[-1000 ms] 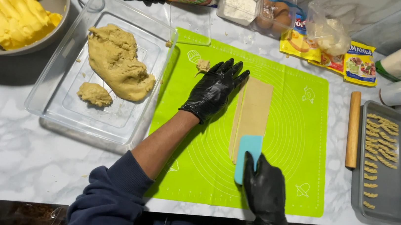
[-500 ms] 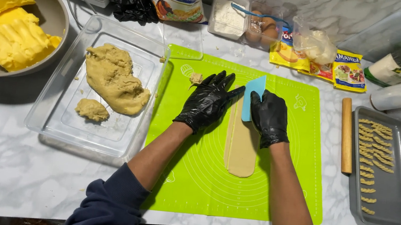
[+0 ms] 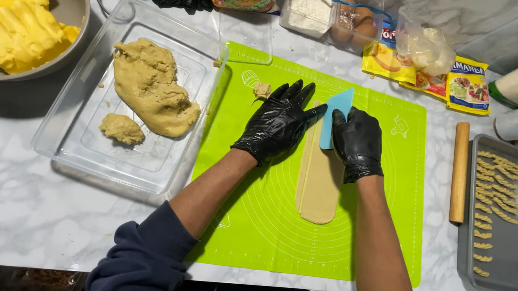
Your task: Rolling out a piece of dough and cutting it into thin strips using a plastic scraper on a silicone mat.
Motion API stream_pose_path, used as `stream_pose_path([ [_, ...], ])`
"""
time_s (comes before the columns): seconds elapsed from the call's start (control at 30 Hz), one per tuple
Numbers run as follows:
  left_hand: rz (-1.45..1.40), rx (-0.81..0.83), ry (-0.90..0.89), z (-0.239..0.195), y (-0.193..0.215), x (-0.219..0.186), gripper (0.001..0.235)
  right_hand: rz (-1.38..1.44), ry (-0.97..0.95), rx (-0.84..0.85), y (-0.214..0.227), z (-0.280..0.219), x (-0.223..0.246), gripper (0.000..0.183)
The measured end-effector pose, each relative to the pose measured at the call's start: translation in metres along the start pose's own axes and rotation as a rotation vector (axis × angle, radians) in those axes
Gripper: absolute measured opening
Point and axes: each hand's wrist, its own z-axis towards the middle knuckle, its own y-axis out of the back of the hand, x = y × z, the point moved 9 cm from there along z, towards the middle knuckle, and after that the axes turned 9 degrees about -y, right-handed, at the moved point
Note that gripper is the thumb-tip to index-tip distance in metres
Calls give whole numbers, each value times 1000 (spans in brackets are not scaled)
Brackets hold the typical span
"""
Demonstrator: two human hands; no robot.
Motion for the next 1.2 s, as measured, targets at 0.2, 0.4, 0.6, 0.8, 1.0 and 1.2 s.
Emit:
stream_pose_path([
  [0.2,-26,-6,-1,1,-12,5,47,-17,-26,34,3,-3,7,48],
  [0.4,-11,-11,-18,2,-12,4,44,-63,-63,64,-8,3,4,49],
  [0.6,11,15,-27,3,-15,3,46,-56,7,43,-7,-1,3,49],
  [0.8,67,65,-33,3,-14,0,49,-106,36,60,-7,-30,-5,51],
  [1.0,80,103,-52,3,-17,-1,49,-78,17,30,1,-48,11,45],
  [1.2,104,114,-67,0,-17,-4,48,-64,12,66,1,-59,1,48],
])
